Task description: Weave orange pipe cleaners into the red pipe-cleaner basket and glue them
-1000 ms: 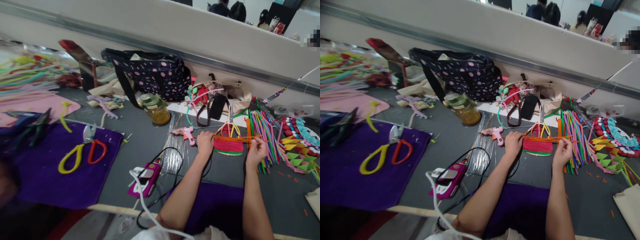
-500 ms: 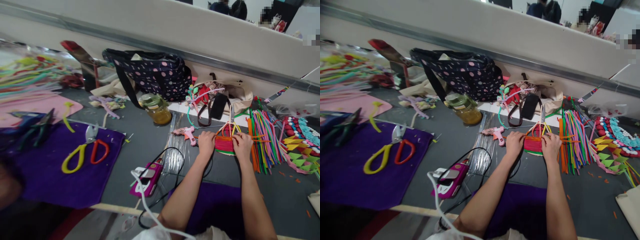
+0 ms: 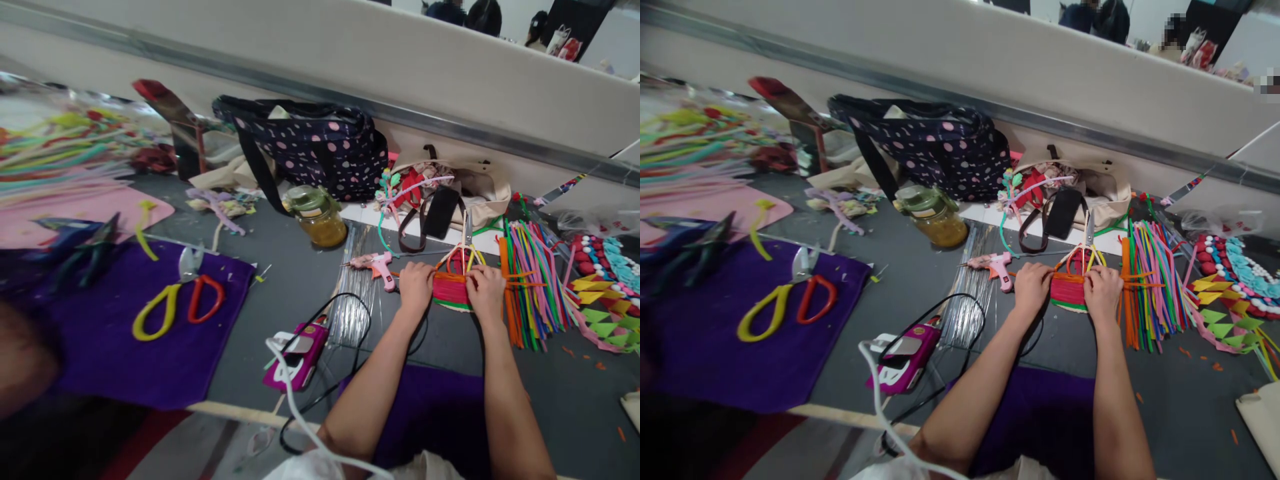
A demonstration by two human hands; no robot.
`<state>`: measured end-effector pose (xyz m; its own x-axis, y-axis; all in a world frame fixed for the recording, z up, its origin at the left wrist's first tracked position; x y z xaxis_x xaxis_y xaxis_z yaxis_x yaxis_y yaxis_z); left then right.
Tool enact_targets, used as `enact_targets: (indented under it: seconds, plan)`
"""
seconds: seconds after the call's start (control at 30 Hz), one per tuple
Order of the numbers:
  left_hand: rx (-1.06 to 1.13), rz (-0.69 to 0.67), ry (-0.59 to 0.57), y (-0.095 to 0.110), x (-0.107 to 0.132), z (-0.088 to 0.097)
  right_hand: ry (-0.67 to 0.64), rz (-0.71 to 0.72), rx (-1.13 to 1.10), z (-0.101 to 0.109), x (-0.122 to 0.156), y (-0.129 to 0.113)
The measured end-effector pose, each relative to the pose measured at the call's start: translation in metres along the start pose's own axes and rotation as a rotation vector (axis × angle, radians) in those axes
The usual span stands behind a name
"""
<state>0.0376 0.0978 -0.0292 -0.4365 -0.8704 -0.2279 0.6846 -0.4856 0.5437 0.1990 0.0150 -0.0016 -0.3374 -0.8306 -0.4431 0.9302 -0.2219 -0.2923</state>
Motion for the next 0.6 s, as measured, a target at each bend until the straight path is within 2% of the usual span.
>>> enact_targets:
  seconds: [0.13,0.27,0.33,0.53,0.6]
  plan:
    - [0.022,-0.002,0.024,0.001,0.001,0.003,0.009,0.005,0.002,0.002,0.0,-0.002]
    - [0.07,-0.003,0.161,0.003,0.002,0.019,0.086,0.0,-0.014,0.011,0.0,0.003]
    - [0.096,-0.025,0.192,0.009,0.003,0.024,0.138,-0.028,-0.034,0.017,0.0,0.01]
    - [0.178,-0.111,0.086,0.035,0.005,0.015,0.211,-0.084,-0.08,0.029,0.002,0.02]
    - [0.308,-0.096,0.081,0.04,0.004,0.009,0.232,-0.076,-0.145,0.034,0.003,0.017]
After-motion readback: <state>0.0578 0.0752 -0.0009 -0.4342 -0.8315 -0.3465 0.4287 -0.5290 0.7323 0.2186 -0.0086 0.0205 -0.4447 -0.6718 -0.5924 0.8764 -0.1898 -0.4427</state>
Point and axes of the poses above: each hand's wrist, its own x-axis away from the middle knuckle, its own z-axis out of the back of the hand, y = z × x, the point moved 8 cm from there along -x, towards the middle knuckle, and after that the axes turned 5 degrees about -z, right-handed, at the moved point
